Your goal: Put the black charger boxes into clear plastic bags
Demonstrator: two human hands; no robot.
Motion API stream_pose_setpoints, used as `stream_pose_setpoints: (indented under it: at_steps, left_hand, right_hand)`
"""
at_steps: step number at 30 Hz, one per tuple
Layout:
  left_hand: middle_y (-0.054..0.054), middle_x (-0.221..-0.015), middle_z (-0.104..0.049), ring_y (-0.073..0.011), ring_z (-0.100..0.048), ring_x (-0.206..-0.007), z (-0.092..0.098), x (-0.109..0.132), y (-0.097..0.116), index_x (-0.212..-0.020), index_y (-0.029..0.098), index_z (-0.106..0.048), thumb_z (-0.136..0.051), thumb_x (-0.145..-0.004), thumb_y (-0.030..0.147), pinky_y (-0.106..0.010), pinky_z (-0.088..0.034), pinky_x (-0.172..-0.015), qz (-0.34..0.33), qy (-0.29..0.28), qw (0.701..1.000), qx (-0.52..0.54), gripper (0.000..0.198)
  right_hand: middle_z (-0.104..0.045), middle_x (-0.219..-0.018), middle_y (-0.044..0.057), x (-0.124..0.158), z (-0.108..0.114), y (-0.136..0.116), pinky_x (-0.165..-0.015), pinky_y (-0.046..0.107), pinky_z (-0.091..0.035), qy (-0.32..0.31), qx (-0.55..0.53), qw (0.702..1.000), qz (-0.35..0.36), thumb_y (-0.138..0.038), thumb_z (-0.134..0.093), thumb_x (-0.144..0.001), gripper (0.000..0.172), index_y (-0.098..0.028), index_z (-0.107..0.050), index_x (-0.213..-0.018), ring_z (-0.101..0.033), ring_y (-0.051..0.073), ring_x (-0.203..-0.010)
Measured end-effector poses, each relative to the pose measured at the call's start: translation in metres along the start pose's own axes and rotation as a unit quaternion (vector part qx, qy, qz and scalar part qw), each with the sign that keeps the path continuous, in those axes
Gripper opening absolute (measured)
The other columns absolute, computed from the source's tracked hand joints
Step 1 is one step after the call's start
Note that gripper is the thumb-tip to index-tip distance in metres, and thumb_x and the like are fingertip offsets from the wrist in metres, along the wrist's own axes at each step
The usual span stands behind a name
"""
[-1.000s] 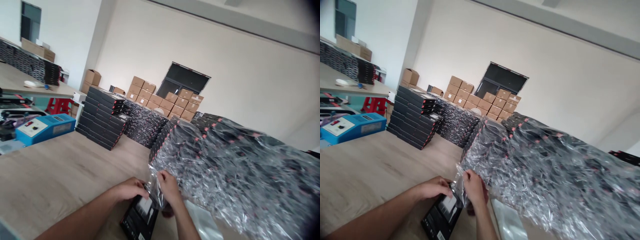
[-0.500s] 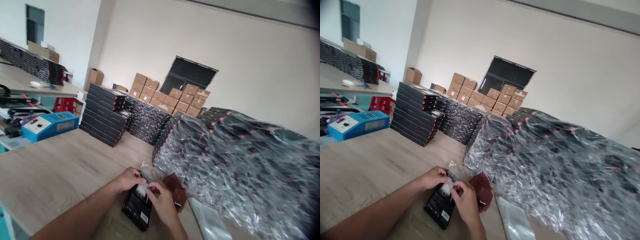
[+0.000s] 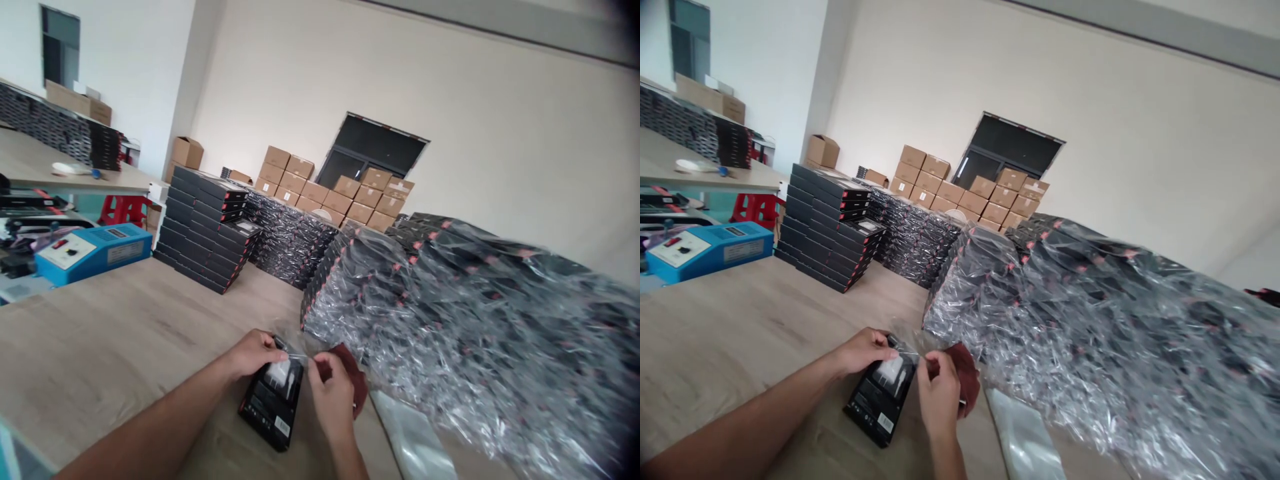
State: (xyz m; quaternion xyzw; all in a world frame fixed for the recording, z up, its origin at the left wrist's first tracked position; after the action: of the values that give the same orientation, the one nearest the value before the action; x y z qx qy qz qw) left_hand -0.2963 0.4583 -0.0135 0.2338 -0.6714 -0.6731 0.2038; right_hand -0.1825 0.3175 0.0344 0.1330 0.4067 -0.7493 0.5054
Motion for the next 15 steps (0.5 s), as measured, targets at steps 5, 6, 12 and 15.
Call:
stream_pose_setpoints:
  at_steps: [5, 6, 12, 15]
  left_hand:
    - [-0.001, -0.068, -0.061, -0.0134, -0.051, -0.064, 0.000, 0.000, 0.001, -0.063, 0.011, -0.063, -0.069, -0.061, 0.048, -0.024, -0.033, -0.060, -0.009, -0.006, 1.000, 0.013, 0.037]
    - [-0.002, -0.069, -0.062, -0.0137, -0.052, -0.065, 0.000, 0.001, 0.001, -0.070, 0.011, -0.066, -0.069, -0.063, 0.045, -0.024, -0.035, -0.062, -0.003, -0.015, 1.000, 0.022, 0.036]
    - [-0.006, -0.113, -0.058, -0.0165, -0.059, -0.084, 0.006, 0.014, 0.014, -0.128, 0.023, -0.046, -0.078, -0.049, 0.015, -0.027, -0.044, -0.071, 0.064, -0.074, 0.979, 0.181, 0.086]
    - [-0.005, -0.101, -0.060, -0.0191, -0.060, -0.087, 0.004, 0.024, 0.022, -0.113, 0.018, -0.057, -0.081, -0.046, 0.015, -0.029, -0.046, -0.073, 0.094, -0.159, 0.958, 0.217, 0.071]
  right_hand:
    - [-0.065, -0.074, 0.002, -0.006, 0.002, 0.004, -0.068, 0.027, -0.045, -0.013, -0.032, 0.999, -0.004, -0.038, -0.053, -0.080, 0.020, -0.020, -0.062, -0.077, -0.059, 0.017, -0.068]
    - [-0.065, -0.074, 0.003, -0.008, 0.012, 0.010, -0.067, 0.027, -0.045, 0.034, -0.039, 0.998, -0.033, -0.040, -0.052, -0.081, 0.022, -0.020, -0.062, -0.077, -0.059, 0.017, -0.067]
    - [-0.062, -0.077, 0.005, -0.006, 0.077, 0.036, -0.068, 0.030, -0.044, 0.314, -0.002, 0.944, -0.097, -0.042, -0.054, -0.077, 0.027, -0.018, -0.060, -0.088, -0.056, 0.018, -0.067]
    - [-0.062, -0.073, 0.005, -0.010, 0.056, 0.026, -0.069, 0.030, -0.045, 0.205, 0.016, 0.978, -0.028, -0.041, -0.053, -0.077, 0.024, -0.019, -0.062, -0.080, -0.057, 0.019, -0.067]
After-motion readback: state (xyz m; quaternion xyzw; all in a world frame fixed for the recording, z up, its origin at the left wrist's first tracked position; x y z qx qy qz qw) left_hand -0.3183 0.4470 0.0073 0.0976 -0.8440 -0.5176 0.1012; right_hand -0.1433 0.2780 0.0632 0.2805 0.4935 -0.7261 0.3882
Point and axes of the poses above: each hand's wrist, its own x-axis away from the middle knuckle, its own z-axis out of the back of the hand, y = z × x, the point moved 5 cm from there along -x, towards the middle knuckle
